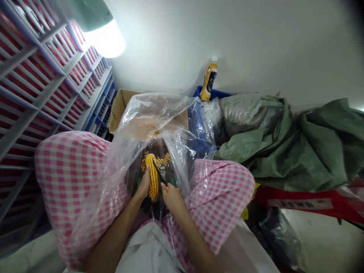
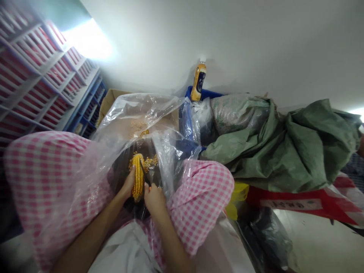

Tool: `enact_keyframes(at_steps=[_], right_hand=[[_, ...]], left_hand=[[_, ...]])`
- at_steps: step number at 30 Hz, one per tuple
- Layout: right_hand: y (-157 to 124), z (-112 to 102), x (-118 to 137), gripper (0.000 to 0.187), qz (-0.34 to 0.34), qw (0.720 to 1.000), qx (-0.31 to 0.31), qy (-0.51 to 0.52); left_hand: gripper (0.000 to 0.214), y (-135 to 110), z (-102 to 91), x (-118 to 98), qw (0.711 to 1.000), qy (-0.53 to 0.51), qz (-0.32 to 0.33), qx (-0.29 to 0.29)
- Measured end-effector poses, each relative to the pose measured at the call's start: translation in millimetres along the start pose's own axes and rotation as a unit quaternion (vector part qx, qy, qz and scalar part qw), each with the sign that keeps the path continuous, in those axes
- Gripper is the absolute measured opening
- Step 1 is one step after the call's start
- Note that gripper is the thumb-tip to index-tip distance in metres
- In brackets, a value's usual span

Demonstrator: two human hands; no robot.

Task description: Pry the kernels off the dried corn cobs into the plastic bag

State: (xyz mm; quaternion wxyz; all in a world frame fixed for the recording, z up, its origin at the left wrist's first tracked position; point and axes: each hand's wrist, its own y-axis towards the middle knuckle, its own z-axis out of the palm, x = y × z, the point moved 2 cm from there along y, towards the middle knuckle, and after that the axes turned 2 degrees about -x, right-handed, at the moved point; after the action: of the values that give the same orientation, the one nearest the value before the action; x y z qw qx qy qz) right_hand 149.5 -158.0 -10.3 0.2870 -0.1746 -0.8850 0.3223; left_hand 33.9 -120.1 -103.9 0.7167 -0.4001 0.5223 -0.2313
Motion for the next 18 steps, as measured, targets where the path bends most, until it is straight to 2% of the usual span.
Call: enact_keyframes(at_steps=[4, 8, 11, 14, 16, 18], right_hand=[[3.8, -0.8, -4.0, 0.043, 0.008, 0.999, 0.017, 0.034], [6.9, -1.9, -6.0, 0.043, 0.021, 0.997, 0.037, 0.068], [11.2, -2.7, -7.0, 0.045, 0.033, 0.992, 0.076, 0.097], [13.5, -3.8, -5.6, 0.05, 0.034, 0.986, 0.115, 0.115], [12.0, -4.5, -3.7, 0.05, 0.033, 0.988, 0.109, 0.107], [8.0, -5.3, -2.3, 0.042, 0.027, 0.994, 0.069, 0.083]], left_hand=[[0.052, 3.2, -0.1, 1.8, 1.0, -0.001, -0.009, 0.017], [0.061, 8.6, -5.0, 4.6, 0.998, 0.055, 0.033, 0.015], [0.071, 12.5, -10.8, 6.7, 0.991, 0.111, 0.075, 0.009], [0.074, 13.8, -14.2, 7.3, 0.987, 0.135, 0.09, 0.01], [0.071, 12.2, -13.4, 6.2, 0.988, 0.128, 0.086, 0.007], [0.067, 8.4, -9.9, 4.1, 0.992, 0.103, 0.072, 0.005]])
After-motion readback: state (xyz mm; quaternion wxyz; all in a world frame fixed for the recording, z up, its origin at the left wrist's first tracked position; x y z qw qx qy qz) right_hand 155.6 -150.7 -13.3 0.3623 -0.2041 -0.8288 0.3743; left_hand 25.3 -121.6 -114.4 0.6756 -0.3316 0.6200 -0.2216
